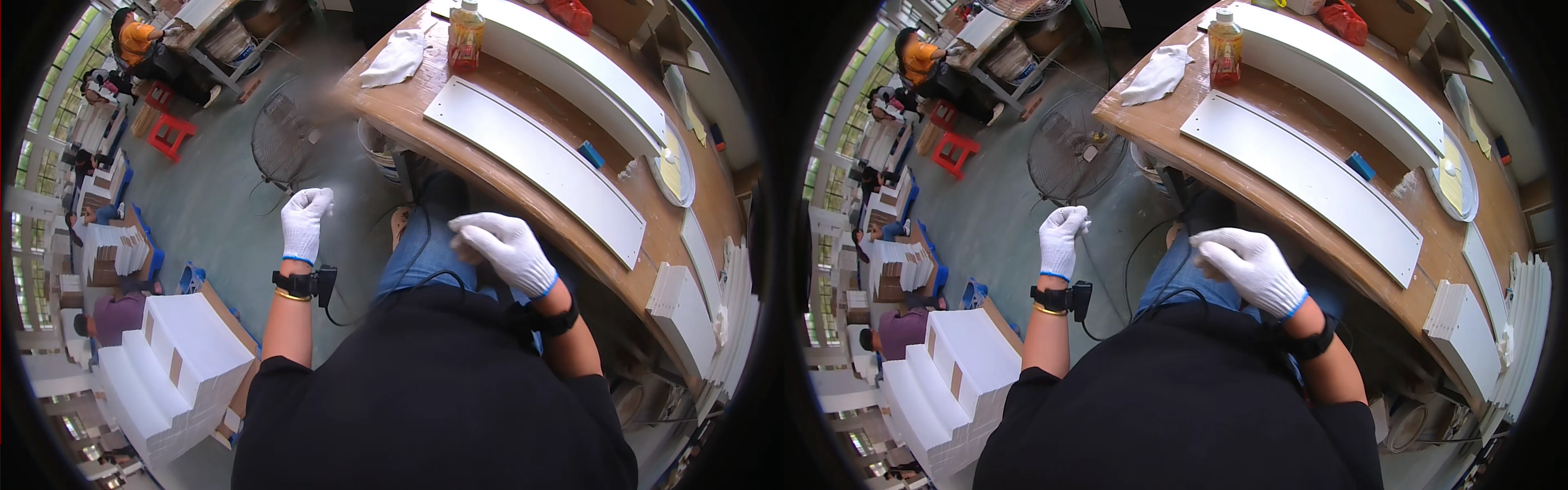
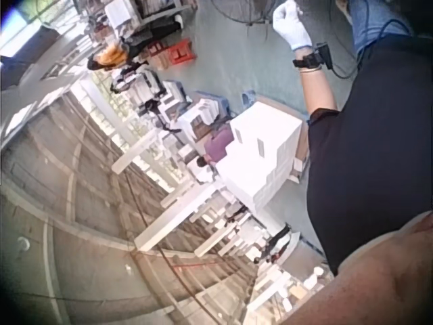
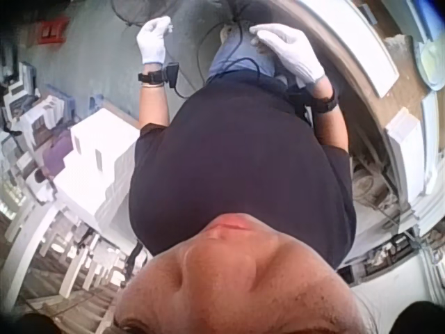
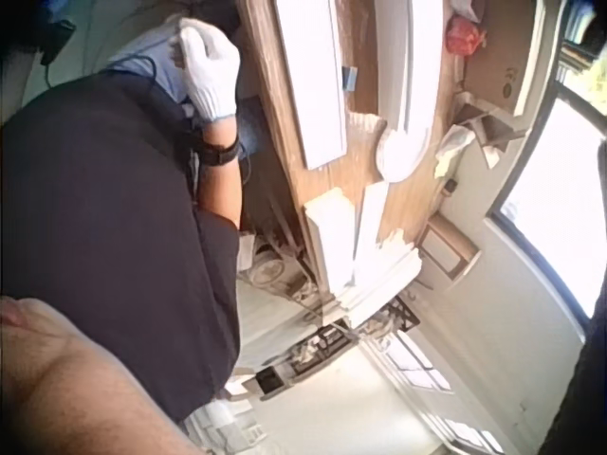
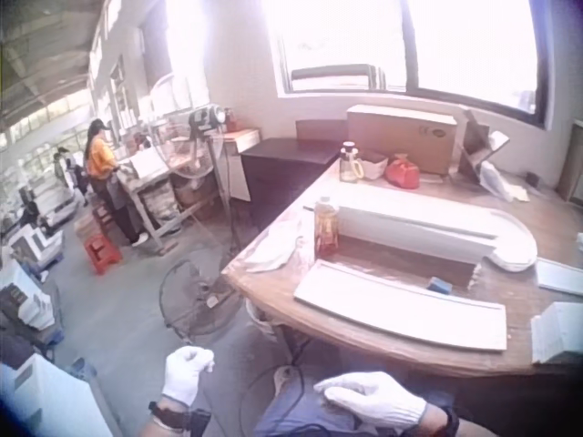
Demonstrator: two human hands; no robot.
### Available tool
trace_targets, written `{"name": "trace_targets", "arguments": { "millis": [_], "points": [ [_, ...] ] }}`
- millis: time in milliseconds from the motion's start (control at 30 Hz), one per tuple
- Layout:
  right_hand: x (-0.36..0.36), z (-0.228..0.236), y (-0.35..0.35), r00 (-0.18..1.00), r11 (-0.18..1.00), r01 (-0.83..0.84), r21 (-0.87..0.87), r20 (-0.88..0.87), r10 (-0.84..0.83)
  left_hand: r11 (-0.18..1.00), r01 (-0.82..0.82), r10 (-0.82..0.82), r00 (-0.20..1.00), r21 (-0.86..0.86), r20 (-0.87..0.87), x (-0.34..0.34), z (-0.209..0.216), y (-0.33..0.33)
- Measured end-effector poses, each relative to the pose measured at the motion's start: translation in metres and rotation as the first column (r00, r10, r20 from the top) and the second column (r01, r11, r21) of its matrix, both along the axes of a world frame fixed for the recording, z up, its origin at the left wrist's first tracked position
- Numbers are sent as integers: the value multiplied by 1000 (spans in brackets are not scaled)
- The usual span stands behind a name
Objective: Refurbishing white furniture panels by applying glue, scraping with a tool, and wiping with a cloth.
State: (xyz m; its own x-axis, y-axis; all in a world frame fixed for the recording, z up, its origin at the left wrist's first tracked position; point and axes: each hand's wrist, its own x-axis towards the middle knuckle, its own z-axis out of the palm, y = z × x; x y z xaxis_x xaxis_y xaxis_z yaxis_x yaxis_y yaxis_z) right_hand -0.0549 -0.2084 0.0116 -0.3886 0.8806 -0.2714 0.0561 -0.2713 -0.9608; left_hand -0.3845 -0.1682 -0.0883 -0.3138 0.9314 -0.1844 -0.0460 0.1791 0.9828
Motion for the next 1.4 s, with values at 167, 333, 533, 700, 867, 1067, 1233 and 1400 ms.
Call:
{"name": "trace_targets", "arguments": {
  "millis": [167, 333, 533, 700, 867, 1067, 1233, 1400],
  "points": [
    [72, 8, -33, 976, 991, 134, -18, 174, -129, 1000, -14, 11, 994, 27, 113, -11, -30, -1],
    [154, -3, -90, 866, 896, 438, -79, 307, -396, 964, 32, 25, 978, -266, 207, -40, -67, 8],
    [243, -104, -168, 677, 661, 708, -249, 506, -535, 822, 78, -194, 970, -564, -149, -47, -132, -22],
    [267, -233, -227, 889, 560, 446, -699, 419, -185, 325, 232, -534, 845, -917, 25, -46, -161, -73],
    [234, -287, -130, 954, 643, 263, -719, 292, -64, -31, 433, -553, 743, -901, 377, -30, -197, -150],
    [205, -310, -99, 970, 603, 223, -766, 234, -61, -108, 614, -561, 612, -782, 558, -6, -182, -159],
    [227, -300, -126, 946, 456, 325, -829, 292, -142, -340, 502, -935, -91, -795, 343, 8, -187, -126],
    [216, -296, -119, 925, 325, 369, -871, 310, -220, -422, 447, -877, 21, -789, 481, 18, -203, -108]
  ]
}}
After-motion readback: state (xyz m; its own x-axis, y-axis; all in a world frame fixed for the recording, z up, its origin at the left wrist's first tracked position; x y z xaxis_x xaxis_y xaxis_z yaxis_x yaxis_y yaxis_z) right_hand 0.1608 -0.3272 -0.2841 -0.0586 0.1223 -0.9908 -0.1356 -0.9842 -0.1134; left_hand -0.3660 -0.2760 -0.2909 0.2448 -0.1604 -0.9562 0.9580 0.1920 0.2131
